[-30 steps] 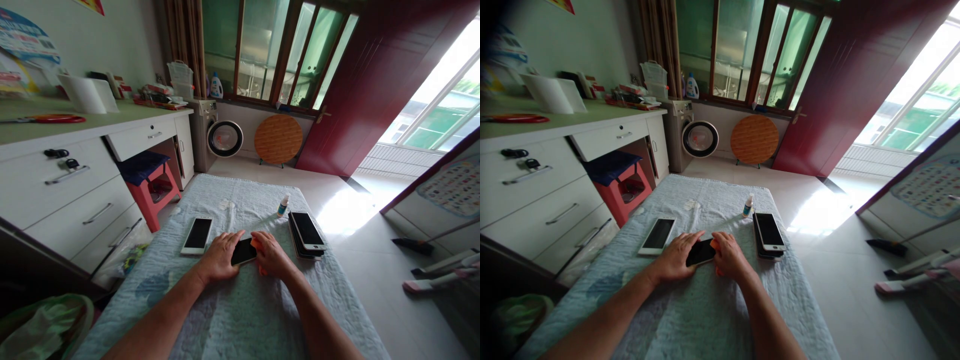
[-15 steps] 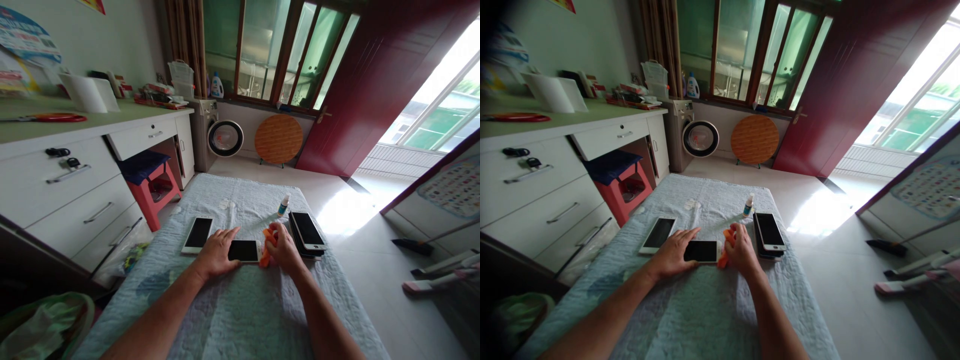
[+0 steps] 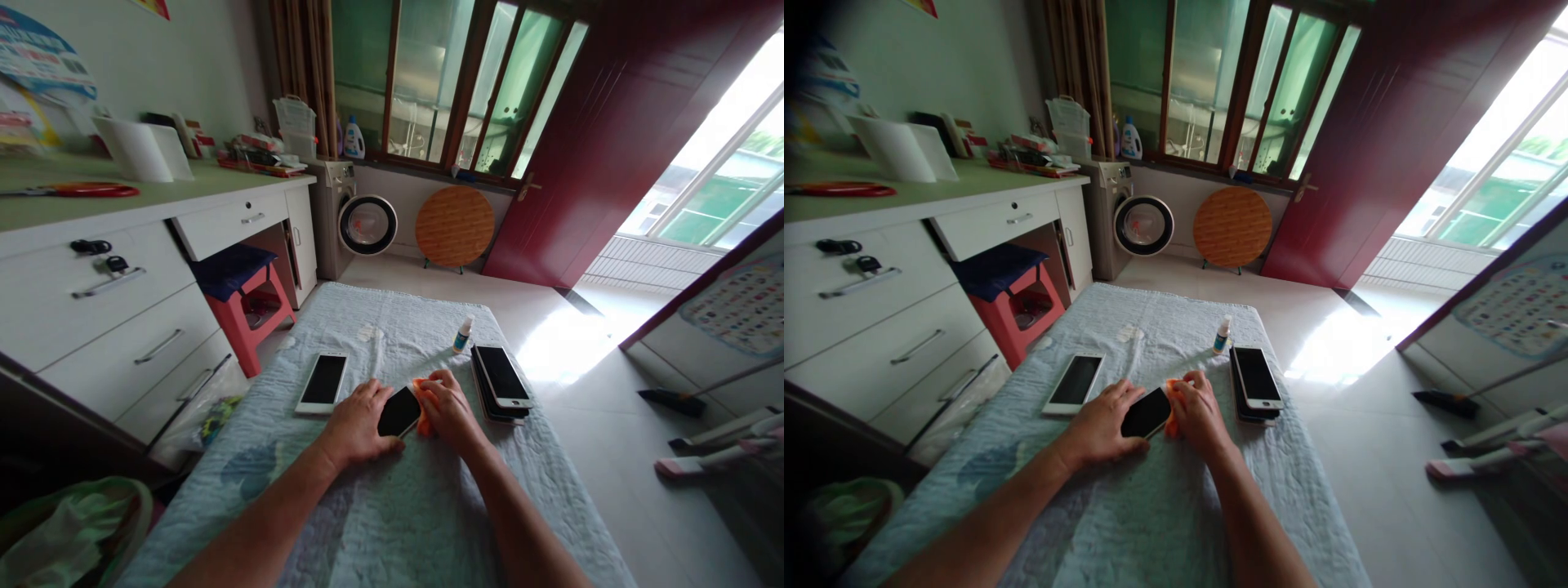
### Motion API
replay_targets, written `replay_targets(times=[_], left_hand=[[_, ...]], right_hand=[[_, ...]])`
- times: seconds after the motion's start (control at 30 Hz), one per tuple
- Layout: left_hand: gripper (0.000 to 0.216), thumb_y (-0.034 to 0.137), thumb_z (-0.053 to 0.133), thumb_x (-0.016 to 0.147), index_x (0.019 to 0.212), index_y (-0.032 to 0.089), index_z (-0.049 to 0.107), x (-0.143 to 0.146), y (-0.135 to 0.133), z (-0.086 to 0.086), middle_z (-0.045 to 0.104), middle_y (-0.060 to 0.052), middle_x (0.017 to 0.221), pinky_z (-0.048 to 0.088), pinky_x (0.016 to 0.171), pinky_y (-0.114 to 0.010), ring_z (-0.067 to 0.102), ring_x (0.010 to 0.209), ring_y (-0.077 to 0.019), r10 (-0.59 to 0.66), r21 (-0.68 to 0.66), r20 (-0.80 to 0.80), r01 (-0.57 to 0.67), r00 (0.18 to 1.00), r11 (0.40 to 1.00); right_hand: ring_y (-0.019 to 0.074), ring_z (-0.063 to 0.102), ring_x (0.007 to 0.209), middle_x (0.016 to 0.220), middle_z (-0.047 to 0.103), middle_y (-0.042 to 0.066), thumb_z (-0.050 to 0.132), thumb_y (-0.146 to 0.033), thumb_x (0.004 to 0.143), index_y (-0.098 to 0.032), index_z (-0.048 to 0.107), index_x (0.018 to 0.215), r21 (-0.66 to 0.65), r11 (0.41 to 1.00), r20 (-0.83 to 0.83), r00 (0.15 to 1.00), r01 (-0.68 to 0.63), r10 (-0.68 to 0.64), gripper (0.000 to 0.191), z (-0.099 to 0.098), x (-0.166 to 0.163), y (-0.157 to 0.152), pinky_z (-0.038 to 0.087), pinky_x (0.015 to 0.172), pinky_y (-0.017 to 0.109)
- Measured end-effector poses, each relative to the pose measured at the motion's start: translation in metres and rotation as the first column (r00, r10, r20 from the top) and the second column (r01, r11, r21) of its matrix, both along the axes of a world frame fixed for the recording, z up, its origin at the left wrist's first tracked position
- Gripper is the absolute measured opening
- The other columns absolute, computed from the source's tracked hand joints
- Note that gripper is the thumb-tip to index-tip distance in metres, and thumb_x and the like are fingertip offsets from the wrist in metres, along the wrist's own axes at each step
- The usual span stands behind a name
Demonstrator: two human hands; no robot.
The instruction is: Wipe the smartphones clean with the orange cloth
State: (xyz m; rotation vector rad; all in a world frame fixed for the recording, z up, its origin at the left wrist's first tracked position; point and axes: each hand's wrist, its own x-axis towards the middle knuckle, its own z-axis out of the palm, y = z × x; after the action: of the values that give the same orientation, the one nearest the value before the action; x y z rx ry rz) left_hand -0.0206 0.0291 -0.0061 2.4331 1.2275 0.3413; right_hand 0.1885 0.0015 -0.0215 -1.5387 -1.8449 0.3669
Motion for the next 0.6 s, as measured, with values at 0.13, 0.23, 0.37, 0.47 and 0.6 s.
replay_targets(times=[0.13,0.23,0.37,0.47,0.6], left_hand=[[0.102,0.044,0.084,0.050,0.141,0.021,0.044,-0.009,0.002,0.007,0.048,-0.012,0.137,0.038,0.108,-0.042,0.046,0.127,-0.0348,-0.179,-0.161,0.026,0.181,0.983,0.970],[0.102,0.037,0.082,0.052,0.144,0.022,0.039,-0.016,0.004,0.008,0.041,-0.013,0.144,0.033,0.111,-0.045,0.040,0.133,-0.0355,-0.250,-0.234,0.071,0.259,0.966,0.937],[0.101,0.032,0.080,0.053,0.145,0.025,0.038,-0.018,0.004,0.007,0.041,-0.011,0.144,0.032,0.112,-0.045,0.039,0.134,-0.0343,-0.255,-0.258,0.107,0.274,0.961,0.926],[0.098,0.032,0.082,0.050,0.139,0.024,0.044,-0.013,0.002,0.009,0.046,-0.010,0.136,0.037,0.109,-0.043,0.046,0.127,-0.0336,-0.230,-0.238,0.112,0.251,0.967,0.938],[0.084,0.034,0.083,0.049,0.126,0.021,0.052,-0.005,-0.004,0.013,0.052,-0.008,0.121,0.046,0.100,-0.039,0.055,0.112,-0.0303,-0.202,-0.191,0.087,0.215,0.976,0.958]], right_hand=[[0.0134,0.055,0.079,0.097,0.053,0.006,0.047,-0.027,0.094,-0.020,0.070,0.093,-0.010,1.000,0.013,1.000,-0.004,0.004,0.024,0.003,-0.002,0.000,0.048,0.076,0.027],[0.0127,0.053,0.073,0.088,0.053,0.004,0.046,-0.027,0.096,-0.019,0.071,0.087,-0.008,1.000,0.035,0.999,-0.001,0.001,0.027,0.003,-0.004,0.001,0.046,0.069,0.025],[0.0151,0.053,0.079,0.084,0.054,0.004,0.047,-0.025,0.097,-0.019,0.072,0.085,-0.005,0.999,0.111,0.993,-0.036,0.037,0.028,0.005,-0.008,0.001,0.044,0.075,0.027],[0.0161,0.053,0.083,0.086,0.056,0.004,0.047,-0.020,0.096,-0.020,0.073,0.088,-0.014,0.998,0.169,0.983,-0.062,0.064,0.026,0.009,-0.010,0.000,0.044,0.080,0.029],[0.0160,0.053,0.085,0.087,0.058,0.004,0.048,-0.014,0.094,-0.020,0.073,0.088,-0.038,0.993,0.164,0.979,-0.115,0.119,0.026,0.015,-0.018,-0.004,0.044,0.081,0.028]])
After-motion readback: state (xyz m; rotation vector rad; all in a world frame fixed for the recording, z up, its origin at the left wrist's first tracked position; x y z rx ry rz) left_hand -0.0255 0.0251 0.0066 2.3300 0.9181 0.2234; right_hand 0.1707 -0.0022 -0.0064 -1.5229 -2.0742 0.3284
